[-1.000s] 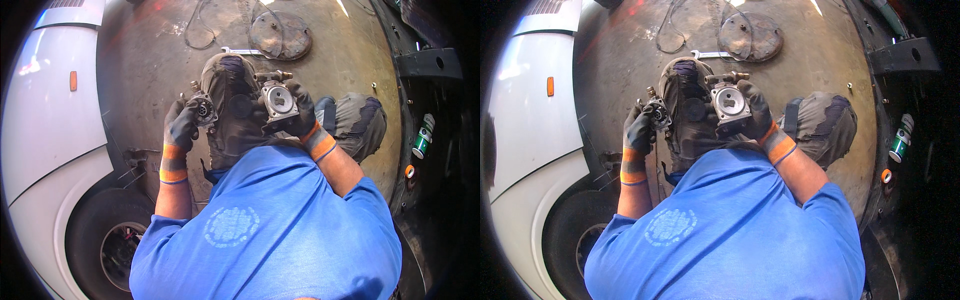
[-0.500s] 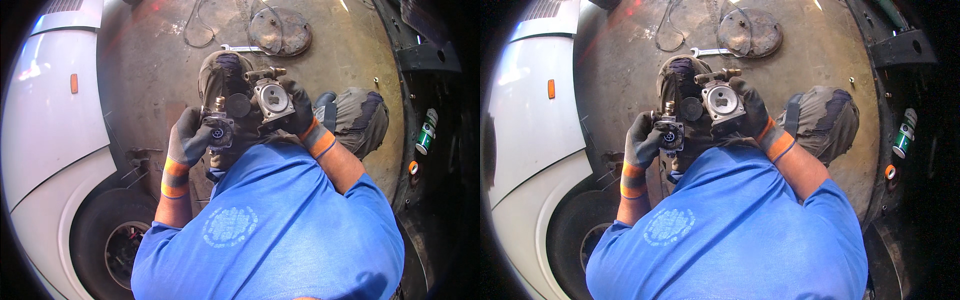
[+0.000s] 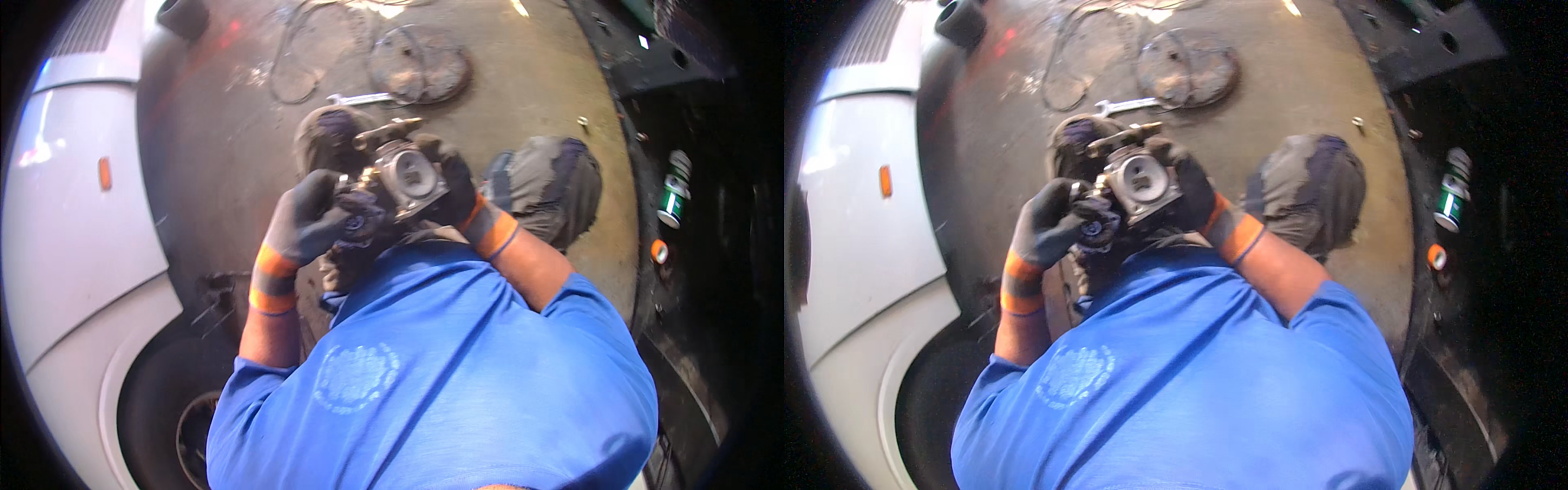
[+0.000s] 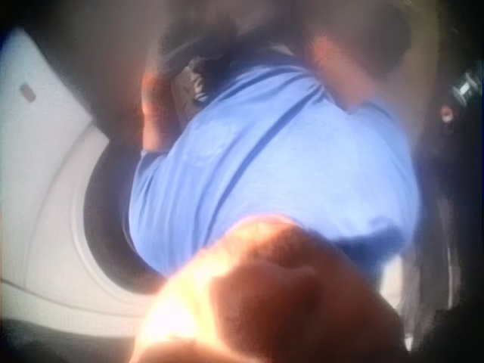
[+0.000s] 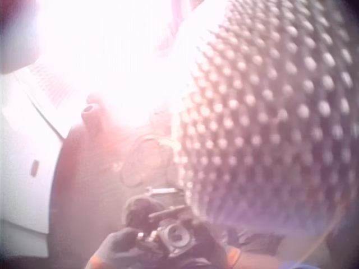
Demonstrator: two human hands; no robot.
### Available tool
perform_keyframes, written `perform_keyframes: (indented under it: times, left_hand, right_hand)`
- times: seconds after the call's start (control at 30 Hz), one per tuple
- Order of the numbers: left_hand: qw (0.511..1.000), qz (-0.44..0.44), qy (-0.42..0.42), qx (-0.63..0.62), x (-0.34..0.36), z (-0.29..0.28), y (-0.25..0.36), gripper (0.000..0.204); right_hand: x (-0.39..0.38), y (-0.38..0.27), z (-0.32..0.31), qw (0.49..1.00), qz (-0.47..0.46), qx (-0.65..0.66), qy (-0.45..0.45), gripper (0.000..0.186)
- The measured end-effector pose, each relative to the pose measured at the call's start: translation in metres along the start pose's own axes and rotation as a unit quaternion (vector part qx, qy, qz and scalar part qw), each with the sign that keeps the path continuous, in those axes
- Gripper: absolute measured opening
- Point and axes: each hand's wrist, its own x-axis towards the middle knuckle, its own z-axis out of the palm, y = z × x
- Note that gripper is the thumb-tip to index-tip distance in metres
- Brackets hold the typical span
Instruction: The person sits on the floor and disassembles a mechanical component, likely a brake master cylinder, by removing a bolt and separating the housing. They then inspect the internal parts and a rubber seal before reassembling the unit.
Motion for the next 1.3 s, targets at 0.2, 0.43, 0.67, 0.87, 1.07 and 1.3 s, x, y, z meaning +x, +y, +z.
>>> perform_keyframes:
  times: [0.2, 0.43, 0.67, 0.87, 1.07, 1.3]
  left_hand:
    - [1.000, 0.017, 0.001, 0.018, 0.011, 0.010, 0.004, 0.029]
    - [0.997, 0.051, 0.046, -0.043, 0.039, 0.038, -0.002, 0.020]
    - [0.985, 0.015, 0.011, -0.169, 0.064, 0.068, 0.001, 0.020]
    - [0.989, 0.120, 0.007, -0.088, 0.084, 0.061, 0.011, 0.023]
    - [0.981, 0.078, 0.039, -0.171, 0.096, 0.043, 0.012, 0.021]
    - [0.982, 0.181, 0.046, -0.014, 0.094, 0.040, 0.003, 0.023]
  right_hand:
    - [-0.003, -0.016, 0.018, 0.992, -0.025, 0.079, -0.096, 0.036]
    - [-0.032, -0.036, 0.032, 0.987, -0.116, -0.088, 0.063, 0.047]
    - [-0.059, -0.067, 0.026, 0.977, -0.168, -0.013, 0.127, 0.052]
    - [-0.077, -0.109, 0.053, 0.934, -0.251, -0.162, 0.196, 0.061]
    - [-0.075, -0.130, 0.045, 0.879, -0.302, -0.296, 0.221, 0.052]
    - [-0.096, -0.142, 0.039, 0.915, -0.311, -0.200, 0.160, 0.057]
